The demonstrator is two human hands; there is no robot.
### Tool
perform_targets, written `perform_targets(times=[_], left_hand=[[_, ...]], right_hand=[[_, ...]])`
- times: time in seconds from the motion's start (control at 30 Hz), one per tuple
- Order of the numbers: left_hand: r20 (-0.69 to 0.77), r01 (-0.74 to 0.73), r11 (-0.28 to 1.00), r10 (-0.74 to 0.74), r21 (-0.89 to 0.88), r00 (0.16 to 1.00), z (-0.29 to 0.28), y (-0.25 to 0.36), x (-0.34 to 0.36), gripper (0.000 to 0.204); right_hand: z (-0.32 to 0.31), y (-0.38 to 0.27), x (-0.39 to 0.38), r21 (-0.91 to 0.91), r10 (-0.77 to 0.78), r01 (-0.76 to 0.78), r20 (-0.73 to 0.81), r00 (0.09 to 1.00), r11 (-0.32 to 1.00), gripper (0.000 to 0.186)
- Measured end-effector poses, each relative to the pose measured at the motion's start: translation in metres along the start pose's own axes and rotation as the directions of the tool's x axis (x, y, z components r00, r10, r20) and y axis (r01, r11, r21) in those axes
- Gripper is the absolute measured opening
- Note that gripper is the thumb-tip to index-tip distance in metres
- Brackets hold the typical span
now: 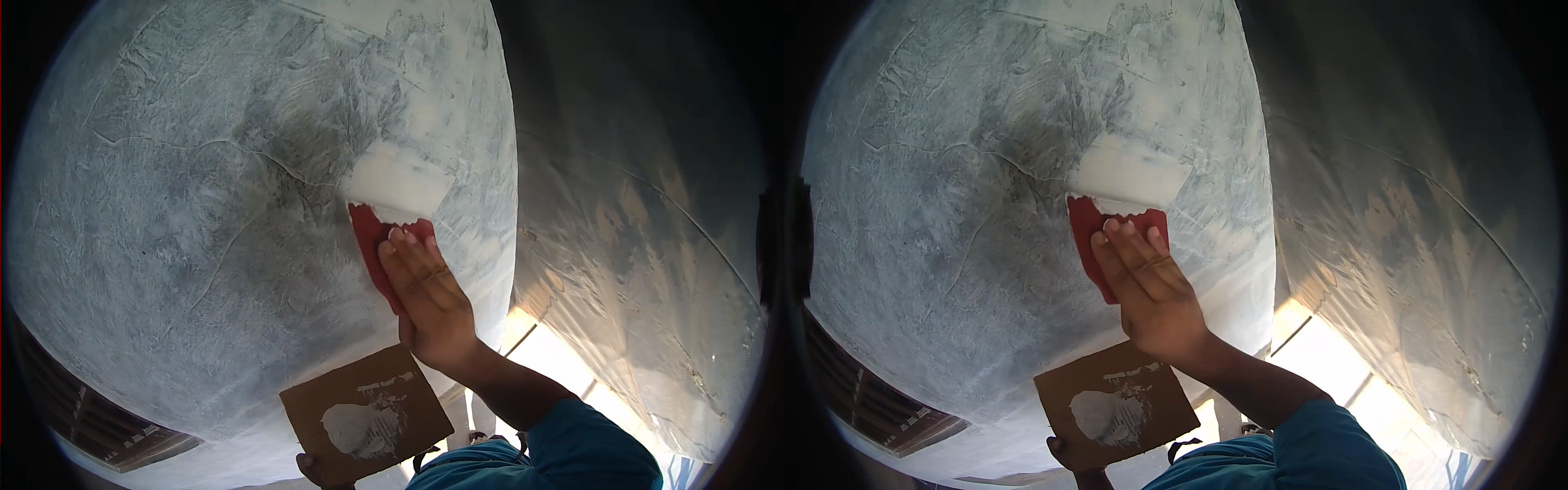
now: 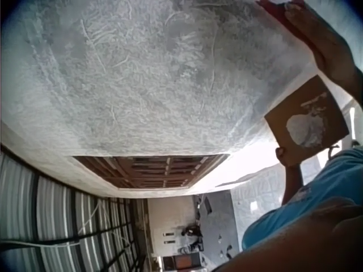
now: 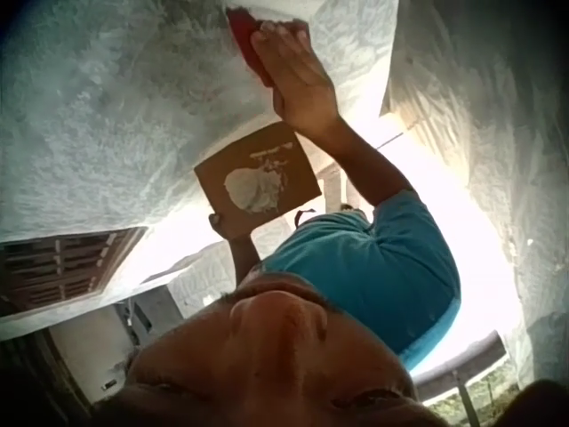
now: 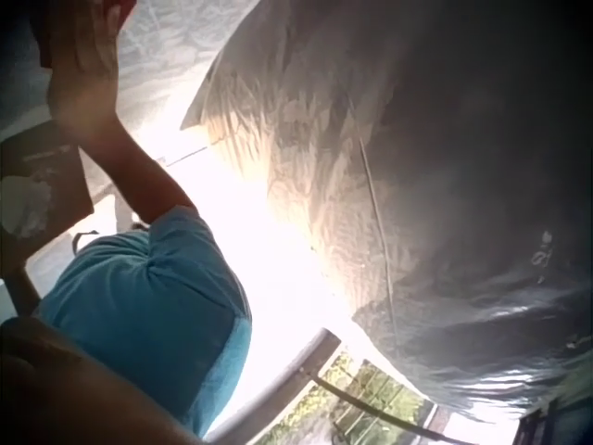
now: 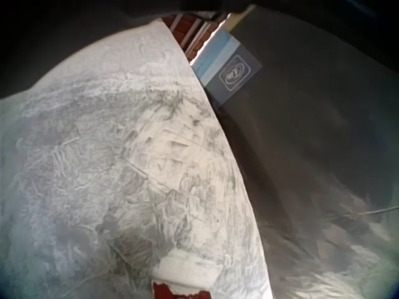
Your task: Apply wall putty to a surface using a hand scraper.
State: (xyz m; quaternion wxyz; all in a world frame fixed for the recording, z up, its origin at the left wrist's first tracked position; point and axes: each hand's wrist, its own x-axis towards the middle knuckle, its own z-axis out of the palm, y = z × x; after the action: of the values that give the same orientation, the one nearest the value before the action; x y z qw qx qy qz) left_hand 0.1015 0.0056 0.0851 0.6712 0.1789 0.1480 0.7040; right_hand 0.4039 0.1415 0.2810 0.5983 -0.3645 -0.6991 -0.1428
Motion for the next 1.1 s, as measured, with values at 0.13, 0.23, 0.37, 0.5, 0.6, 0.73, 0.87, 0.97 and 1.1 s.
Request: perform_targets(times=[0.13,0.23,0.37,0.5,0.6,0.73,0.87,0.97,1.1], left_hand=[[-0.045,-0.035,0.999,0.035,0.002,0.998,0.004,-0.005,-0.002,0.082],[0.008,-0.006,1.000,0.006,0.003,1.000,0.009,-0.009,0.002,0.083],[-0.033,-0.052,0.998,0.051,-0.045,0.998,-0.002,-0.010,-0.001,0.084],[-0.038,-0.056,0.992,0.060,0.112,0.997,0.005,-0.022,0.000,0.084],[-0.013,0.003,0.999,-0.002,0.045,1.000,0.000,-0.034,-0.001,0.084],[0.047,0.049,0.999,-0.049,-0.007,0.998,-0.024,-0.036,0.000,0.084],[0.047,0.076,0.997,-0.074,-0.028,0.996,-0.014,-0.046,0.002,0.081],[0.055,0.089,0.995,-0.087,-0.043,0.995,-0.009,-0.046,-0.003,0.080],[0.062,0.116,0.991,-0.112,-0.060,0.992,0.014,-0.045,-0.020,0.078]], right_hand=[[0.015,0.035,0.016,-0.114,-0.001,-0.002,-0.026,1.000,0.994,0.069],[0.019,0.019,-0.039,-0.044,-0.122,0.140,0.286,0.951,0.989,0.066],[-0.017,-0.017,-0.086,0.339,0.266,-0.400,0.378,0.887,0.852,0.052],[-0.048,-0.011,-0.127,0.467,0.772,-0.814,0.353,0.529,0.345,0.055],[-0.051,0.026,-0.149,0.864,0.862,-0.457,0.385,0.330,-0.211,0.043],[-0.066,0.036,-0.143,0.799,0.833,-0.460,0.518,0.195,-0.389,0.046],[-0.083,0.020,-0.160,0.815,0.808,-0.420,0.530,0.258,-0.400,0.050],[-0.087,-0.004,-0.164,0.826,0.815,-0.409,0.515,0.266,-0.388,0.050],[-0.097,-0.029,-0.178,0.806,0.829,-0.476,0.505,0.241,-0.352,0.058]])
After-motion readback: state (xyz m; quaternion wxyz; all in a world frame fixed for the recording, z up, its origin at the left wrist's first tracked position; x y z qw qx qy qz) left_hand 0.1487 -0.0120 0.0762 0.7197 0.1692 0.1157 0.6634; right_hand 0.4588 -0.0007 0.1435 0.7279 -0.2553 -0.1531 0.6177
